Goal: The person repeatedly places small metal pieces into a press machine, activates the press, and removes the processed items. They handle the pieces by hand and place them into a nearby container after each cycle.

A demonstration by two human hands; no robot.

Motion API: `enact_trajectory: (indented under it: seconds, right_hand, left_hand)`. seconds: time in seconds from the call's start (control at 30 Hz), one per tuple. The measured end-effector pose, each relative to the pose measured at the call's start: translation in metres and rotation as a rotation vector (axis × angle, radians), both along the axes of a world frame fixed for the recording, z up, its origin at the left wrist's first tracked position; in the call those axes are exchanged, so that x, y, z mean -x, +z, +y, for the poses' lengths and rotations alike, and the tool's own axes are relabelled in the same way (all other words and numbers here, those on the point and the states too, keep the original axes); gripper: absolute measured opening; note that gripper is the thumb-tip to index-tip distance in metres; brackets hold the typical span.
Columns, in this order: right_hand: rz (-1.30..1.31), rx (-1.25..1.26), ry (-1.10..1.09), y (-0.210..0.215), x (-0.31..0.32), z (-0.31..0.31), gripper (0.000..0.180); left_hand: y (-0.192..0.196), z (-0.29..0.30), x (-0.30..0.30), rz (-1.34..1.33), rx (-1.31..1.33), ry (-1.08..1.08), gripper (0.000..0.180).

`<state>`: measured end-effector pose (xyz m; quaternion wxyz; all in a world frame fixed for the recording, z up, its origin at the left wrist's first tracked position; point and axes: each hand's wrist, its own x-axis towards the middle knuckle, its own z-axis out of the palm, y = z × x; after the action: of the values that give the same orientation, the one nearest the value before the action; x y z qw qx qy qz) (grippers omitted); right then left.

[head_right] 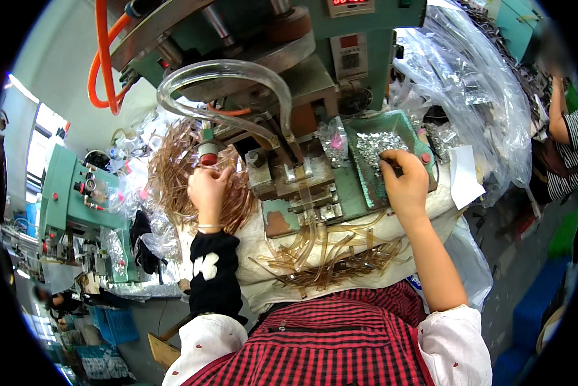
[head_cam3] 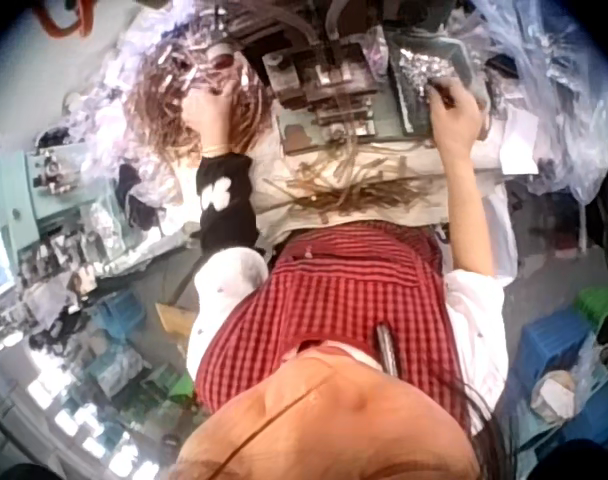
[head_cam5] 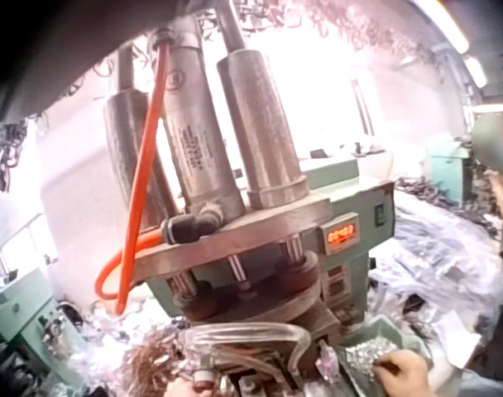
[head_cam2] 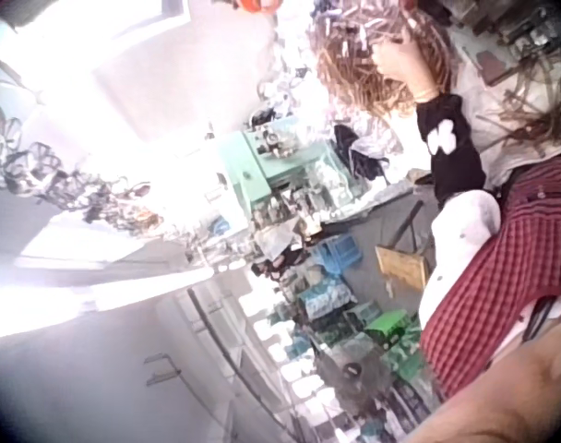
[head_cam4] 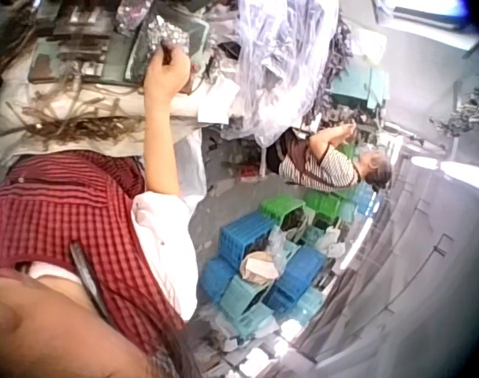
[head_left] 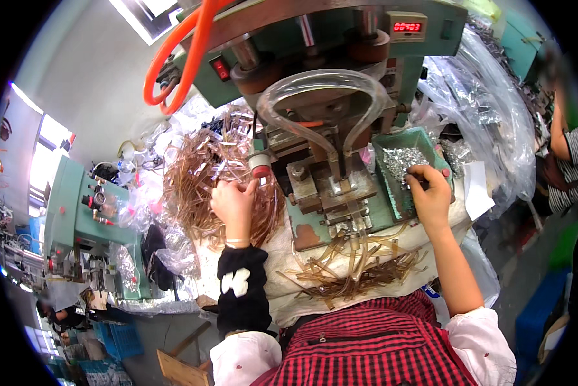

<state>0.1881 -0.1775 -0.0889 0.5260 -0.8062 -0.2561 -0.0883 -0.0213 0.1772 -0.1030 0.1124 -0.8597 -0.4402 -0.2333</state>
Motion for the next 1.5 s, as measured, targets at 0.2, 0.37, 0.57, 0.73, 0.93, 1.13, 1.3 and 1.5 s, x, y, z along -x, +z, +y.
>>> enact_trajectory:
  seconds: [0.2,0.37,0.57,0.73,0.93,1.13,1.3,1.5]
  right_hand:
    - [0.127,-0.126,-0.112,-0.01,0.01,-0.039,0.012]
    - [0.045,-0.214,0.169,0.051,0.035,0.001,0.011]
    - [0.17,-0.422,0.269,0.064,0.06,0.078,0.03]
    - [0.485,-0.643,0.37,0.07,0.068,0.08,0.036]
    - [0.541,-0.557,0.378,0.096,0.082,0.074,0.039]
    - [0.22,-0.247,0.426,0.096,0.055,0.045,0.05]
    - [0.066,-0.265,-0.105,0.035,-0.016,0.005,0.045]
    - [-0.14,0.246,-0.081,0.012,-0.001,-0.034,0.011]
  left_hand:
    - [-0.004,0.004,0.025,-0.4,0.831,-0.224,0.035]
    - [0.037,-0.048,0.03,-0.753,1.146,-0.387,0.007]
    - [0.031,-0.082,0.022,-1.122,1.074,-0.407,0.013]
    - [0.101,-0.125,0.01,-1.269,0.701,-0.8,0.014]
    - [0.152,-0.137,-0.022,-0.974,0.326,-1.044,0.008]
    - [0.124,-0.173,-0.019,-0.448,-0.053,-1.257,0.02]
    - [0.107,-0.177,-0.035,-0.403,-0.135,-1.338,0.026]
    - [0.101,-0.171,-0.036,-0.429,-0.126,-1.35,0.032]
